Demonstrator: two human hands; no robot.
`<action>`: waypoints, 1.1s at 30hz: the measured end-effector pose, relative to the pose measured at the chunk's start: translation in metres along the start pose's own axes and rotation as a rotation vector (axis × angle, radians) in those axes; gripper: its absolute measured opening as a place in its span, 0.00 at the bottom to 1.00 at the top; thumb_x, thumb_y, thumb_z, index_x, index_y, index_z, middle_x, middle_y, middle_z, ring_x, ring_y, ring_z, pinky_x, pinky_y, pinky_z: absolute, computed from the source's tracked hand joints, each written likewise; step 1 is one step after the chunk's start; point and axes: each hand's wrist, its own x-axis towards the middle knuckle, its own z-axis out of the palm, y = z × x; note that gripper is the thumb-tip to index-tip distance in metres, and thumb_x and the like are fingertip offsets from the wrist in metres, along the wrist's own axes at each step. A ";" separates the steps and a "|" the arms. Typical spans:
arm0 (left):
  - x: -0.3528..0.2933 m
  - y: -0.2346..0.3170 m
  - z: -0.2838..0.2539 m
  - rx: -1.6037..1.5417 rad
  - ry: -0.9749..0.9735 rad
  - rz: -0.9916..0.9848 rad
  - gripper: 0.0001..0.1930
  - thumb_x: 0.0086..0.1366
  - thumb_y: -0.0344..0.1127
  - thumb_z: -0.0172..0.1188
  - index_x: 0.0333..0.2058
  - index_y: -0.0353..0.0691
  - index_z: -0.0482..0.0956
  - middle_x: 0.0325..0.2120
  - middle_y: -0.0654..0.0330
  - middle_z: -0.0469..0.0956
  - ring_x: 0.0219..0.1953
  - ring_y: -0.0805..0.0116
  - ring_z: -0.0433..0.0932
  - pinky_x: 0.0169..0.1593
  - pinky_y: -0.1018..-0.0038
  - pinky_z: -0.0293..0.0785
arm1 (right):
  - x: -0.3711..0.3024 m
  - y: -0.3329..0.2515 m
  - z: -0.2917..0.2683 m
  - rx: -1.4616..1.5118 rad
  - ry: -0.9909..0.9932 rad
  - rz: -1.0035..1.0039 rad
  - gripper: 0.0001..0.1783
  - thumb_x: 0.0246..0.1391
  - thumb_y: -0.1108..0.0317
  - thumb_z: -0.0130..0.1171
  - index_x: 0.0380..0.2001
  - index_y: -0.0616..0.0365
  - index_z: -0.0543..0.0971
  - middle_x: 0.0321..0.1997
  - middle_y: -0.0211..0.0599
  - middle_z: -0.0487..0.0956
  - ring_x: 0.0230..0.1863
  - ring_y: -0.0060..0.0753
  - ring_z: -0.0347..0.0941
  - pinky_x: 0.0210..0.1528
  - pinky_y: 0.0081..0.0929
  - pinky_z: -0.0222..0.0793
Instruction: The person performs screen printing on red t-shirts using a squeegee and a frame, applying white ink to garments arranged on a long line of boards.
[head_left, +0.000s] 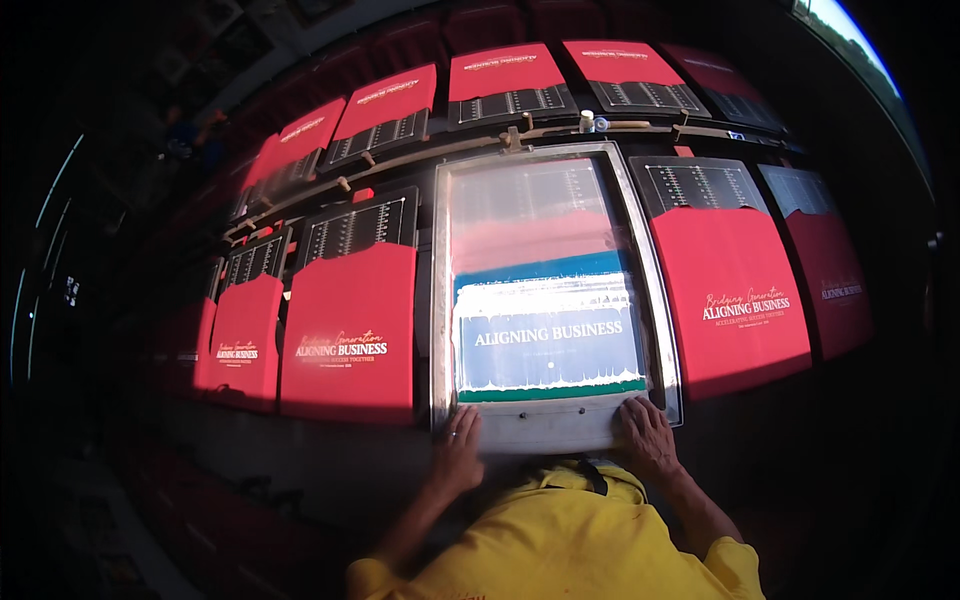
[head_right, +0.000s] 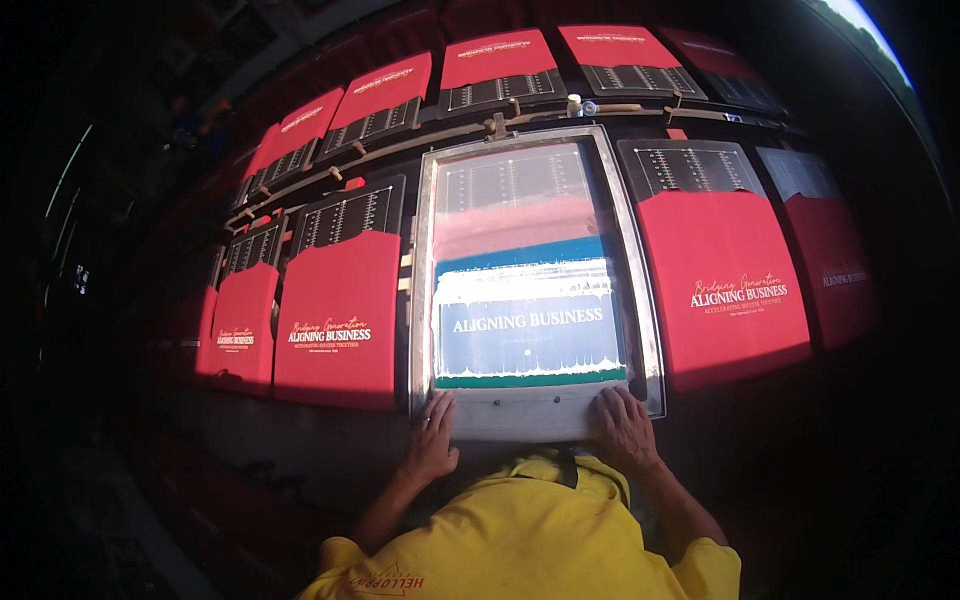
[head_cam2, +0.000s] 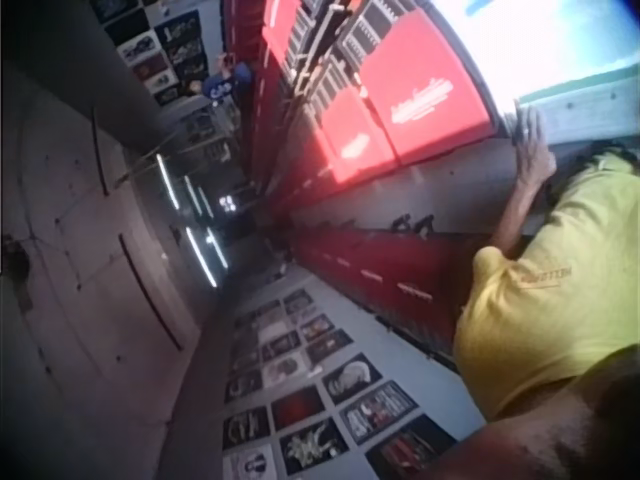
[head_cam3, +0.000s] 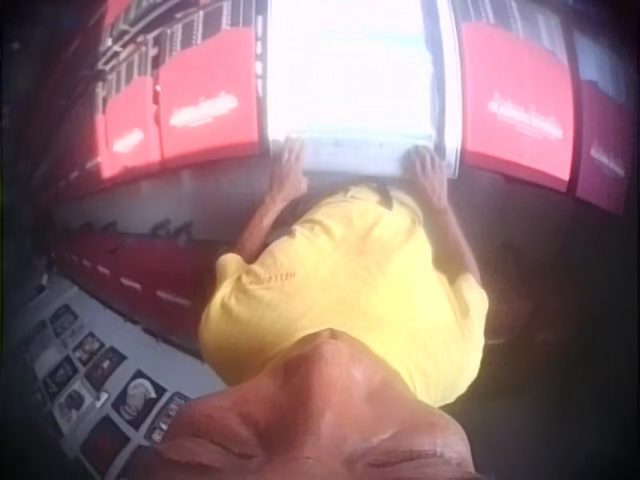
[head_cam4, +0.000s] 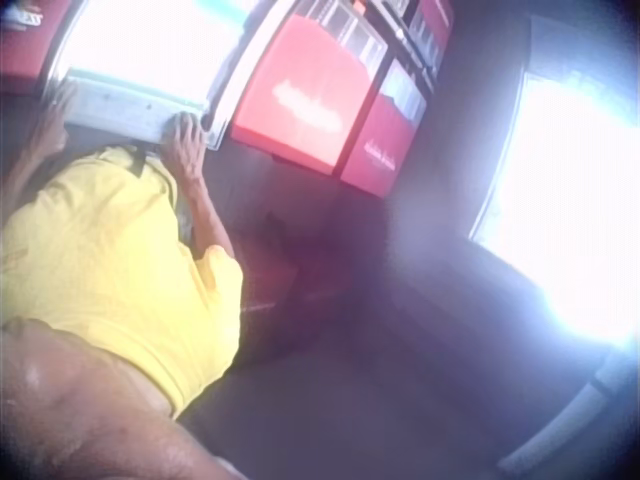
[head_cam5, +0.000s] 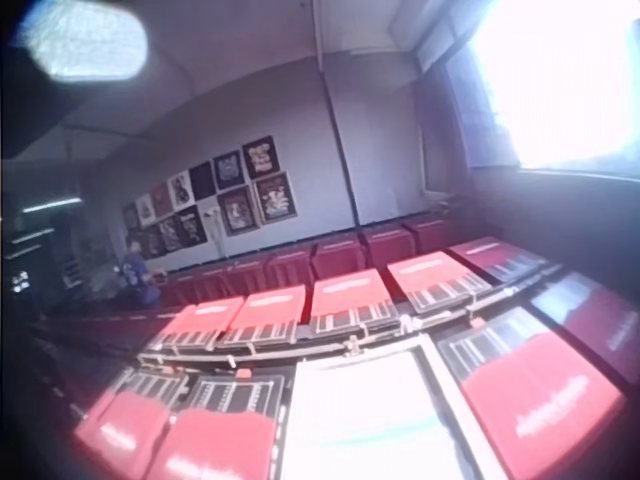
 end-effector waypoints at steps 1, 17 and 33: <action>0.001 0.004 -0.008 -0.068 -0.027 -0.022 0.33 0.53 0.29 0.59 0.59 0.30 0.63 0.62 0.47 0.62 0.67 0.49 0.57 0.67 0.61 0.57 | 0.001 0.001 -0.008 0.034 -0.007 -0.006 0.32 0.50 0.60 0.62 0.57 0.62 0.68 0.60 0.49 0.67 0.64 0.51 0.60 0.64 0.45 0.57; 0.038 -0.123 0.061 -0.277 0.312 -0.842 0.25 0.72 0.48 0.41 0.47 0.31 0.78 0.41 0.38 0.78 0.48 0.40 0.76 0.51 0.56 0.71 | 0.031 0.079 0.031 0.477 0.517 0.634 0.19 0.67 0.70 0.42 0.55 0.72 0.68 0.52 0.59 0.74 0.56 0.53 0.71 0.58 0.38 0.65; 0.029 -0.160 0.102 0.003 0.589 -0.602 0.20 0.70 0.41 0.43 0.31 0.28 0.76 0.29 0.37 0.76 0.36 0.38 0.74 0.40 0.52 0.68 | 0.045 0.096 0.055 0.670 0.664 0.701 0.12 0.63 0.75 0.46 0.46 0.68 0.75 0.36 0.51 0.81 0.39 0.40 0.79 0.42 0.31 0.71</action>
